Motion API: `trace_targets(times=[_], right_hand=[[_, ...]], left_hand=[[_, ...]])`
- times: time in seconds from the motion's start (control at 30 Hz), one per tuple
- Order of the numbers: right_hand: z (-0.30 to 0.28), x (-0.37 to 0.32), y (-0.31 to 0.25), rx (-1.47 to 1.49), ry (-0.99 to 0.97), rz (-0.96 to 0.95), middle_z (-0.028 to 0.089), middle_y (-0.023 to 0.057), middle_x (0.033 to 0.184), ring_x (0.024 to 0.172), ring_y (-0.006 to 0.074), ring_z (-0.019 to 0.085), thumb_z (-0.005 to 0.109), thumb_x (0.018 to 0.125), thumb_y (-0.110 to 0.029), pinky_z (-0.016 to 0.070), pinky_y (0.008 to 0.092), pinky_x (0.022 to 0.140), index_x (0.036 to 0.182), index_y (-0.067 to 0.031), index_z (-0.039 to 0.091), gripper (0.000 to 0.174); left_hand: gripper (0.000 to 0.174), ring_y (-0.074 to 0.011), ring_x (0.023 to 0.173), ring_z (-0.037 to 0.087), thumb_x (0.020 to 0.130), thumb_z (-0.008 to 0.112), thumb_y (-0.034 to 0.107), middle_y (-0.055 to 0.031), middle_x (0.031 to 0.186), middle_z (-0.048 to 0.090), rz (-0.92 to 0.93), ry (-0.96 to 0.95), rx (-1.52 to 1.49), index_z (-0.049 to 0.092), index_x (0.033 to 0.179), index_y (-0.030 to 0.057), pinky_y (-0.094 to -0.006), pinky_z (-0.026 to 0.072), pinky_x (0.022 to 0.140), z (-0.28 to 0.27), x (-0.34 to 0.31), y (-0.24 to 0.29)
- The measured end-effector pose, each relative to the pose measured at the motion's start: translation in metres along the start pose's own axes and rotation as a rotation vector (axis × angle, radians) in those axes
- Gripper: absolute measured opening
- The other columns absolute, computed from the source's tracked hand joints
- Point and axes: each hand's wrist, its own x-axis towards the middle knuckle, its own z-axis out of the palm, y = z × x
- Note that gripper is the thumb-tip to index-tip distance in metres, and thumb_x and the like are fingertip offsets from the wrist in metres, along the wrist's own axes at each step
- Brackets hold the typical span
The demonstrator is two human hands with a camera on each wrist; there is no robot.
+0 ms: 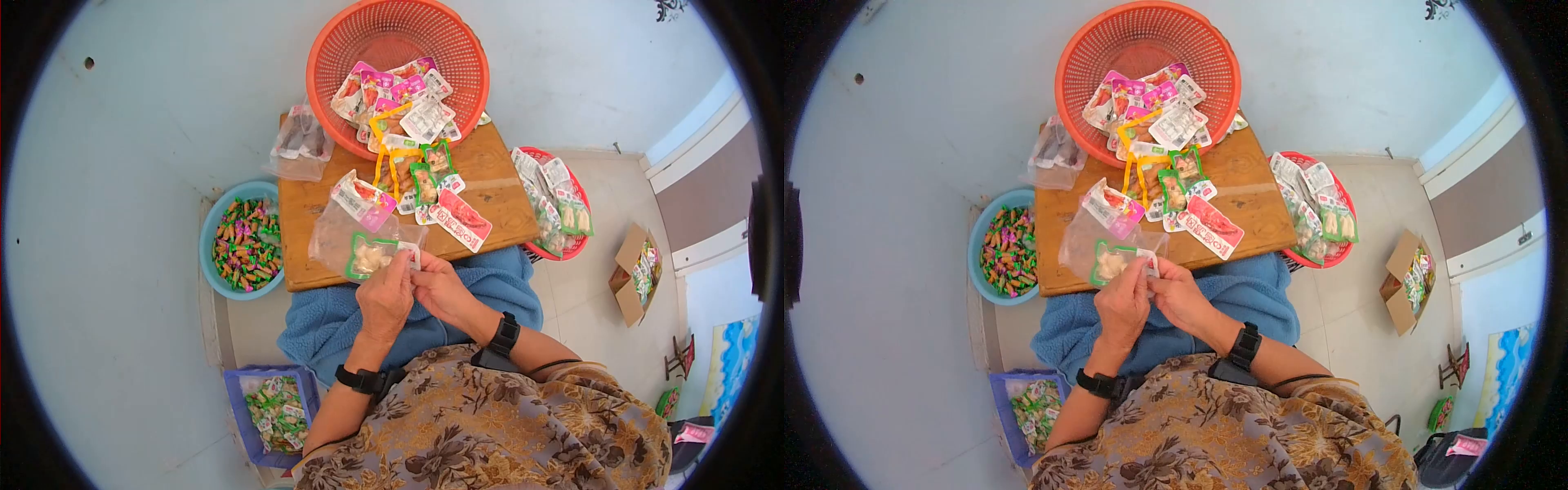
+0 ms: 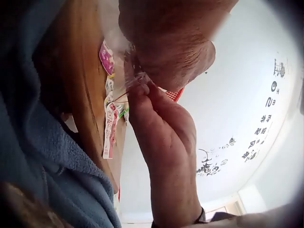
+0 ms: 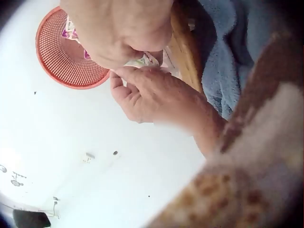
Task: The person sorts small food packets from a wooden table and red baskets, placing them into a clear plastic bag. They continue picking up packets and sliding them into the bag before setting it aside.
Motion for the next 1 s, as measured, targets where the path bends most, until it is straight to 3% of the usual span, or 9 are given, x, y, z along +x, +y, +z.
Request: trace_targets(times=[0.17, 0.27, 0.33, 0.53, 0.63, 0.77, 0.83, 1.0], right_hand=[[-0.001, 0.03, 0.018, 0.115, 0.008, 0.064, 0.06, 0.0098, 0.129, 0.115, 0.019, 0.06, 0.043, 0.101, 0.0, 0.0501, 0.0328, 0.099, 0.135, -0.0014, 0.049, 0.035], [-0.005, 0.049, 0.035, 0.369, -0.019, 0.17, 0.06, 0.0095, 0.127, 0.113, 0.0187, 0.06, 0.045, 0.102, -0.004, 0.0505, 0.0321, 0.099, 0.133, -0.003, 0.05, 0.032], [-0.002, 0.057, 0.051, 0.215, 0.011, 0.122, 0.062, 0.0081, 0.121, 0.107, 0.0161, 0.061, 0.05, 0.103, -0.012, 0.0527, 0.0298, 0.091, 0.129, -0.0045, 0.053, 0.028], [-0.012, 0.083, 0.076, -0.07, -0.017, 0.12, 0.066, 0.0022, 0.106, 0.092, 0.0139, 0.062, 0.064, 0.097, -0.02, 0.054, 0.0291, 0.078, 0.12, -0.0069, 0.06, 0.027], [-0.024, 0.087, 0.09, -0.152, 0.05, 0.057, 0.064, 0.0033, 0.094, 0.084, 0.0132, 0.059, 0.061, 0.097, -0.017, 0.0523, 0.0297, 0.07, 0.108, -0.0049, 0.063, 0.016], [-0.037, 0.099, 0.095, -0.069, 0.089, 0.115, 0.064, 0.0036, 0.091, 0.079, 0.0142, 0.06, 0.064, 0.095, -0.013, 0.0529, 0.0314, 0.067, 0.102, -0.0049, 0.065, 0.011], [-0.032, 0.105, 0.088, -0.433, 0.18, 0.32, 0.064, 0.002, 0.088, 0.077, 0.0127, 0.059, 0.064, 0.093, -0.014, 0.0513, 0.0295, 0.066, 0.104, -0.0086, 0.066, 0.013], [-0.022, 0.101, 0.087, -0.366, 0.127, 0.311, 0.065, 0.0026, 0.089, 0.078, 0.0129, 0.06, 0.064, 0.093, -0.013, 0.0519, 0.0292, 0.067, 0.105, -0.008, 0.066, 0.014]], left_hand=[[0.022, -0.0284, 0.064, 0.067, 0.088, 0.067, 0.008, -0.0119, 0.073, 0.066, 0.041, -0.024, -0.033, 0.07, 0.11, 0.0071, -0.039, 0.0531, 0.058, 0.005, -0.007, -0.001], [0.023, -0.0285, 0.065, 0.067, 0.087, 0.067, 0.008, -0.0119, 0.074, 0.067, 0.079, 0.024, -0.033, 0.07, 0.11, 0.0071, -0.0393, 0.0531, 0.058, 0.003, -0.006, -0.004], [0.02, -0.0335, 0.079, 0.07, 0.089, 0.066, 0.005, -0.0179, 0.09, 0.071, 0.026, 0.002, -0.07, 0.069, 0.109, 0.0034, -0.0398, 0.0553, 0.067, -0.002, -0.007, -0.007], [0.02, -0.0336, 0.076, 0.07, 0.088, 0.067, 0.006, -0.0174, 0.087, 0.071, -0.032, -0.04, 0.002, 0.069, 0.108, 0.0034, -0.0402, 0.0555, 0.066, -0.013, -0.01, -0.018], [0.019, -0.0339, 0.075, 0.07, 0.088, 0.067, 0.006, -0.0176, 0.086, 0.071, -0.064, -0.056, 0.0, 0.069, 0.107, 0.0034, -0.0403, 0.0555, 0.065, -0.018, -0.01, -0.014], [0.018, -0.0339, 0.076, 0.07, 0.088, 0.067, 0.006, -0.0181, 0.087, 0.071, -0.052, -0.018, -0.029, 0.069, 0.106, 0.0039, -0.0397, 0.0555, 0.065, -0.009, -0.013, -0.016], [0.022, -0.0301, 0.067, 0.067, 0.086, 0.068, 0.006, -0.0137, 0.074, 0.067, 0.024, 0.033, -0.015, 0.069, 0.108, 0.0057, -0.0395, 0.0536, 0.06, -0.004, -0.012, -0.018], [0.02, -0.0298, 0.067, 0.067, 0.087, 0.068, 0.008, -0.014, 0.074, 0.067, 0.035, 0.0, 0.014, 0.069, 0.107, 0.0059, -0.039, 0.0532, 0.06, 0.0, -0.008, -0.016]])
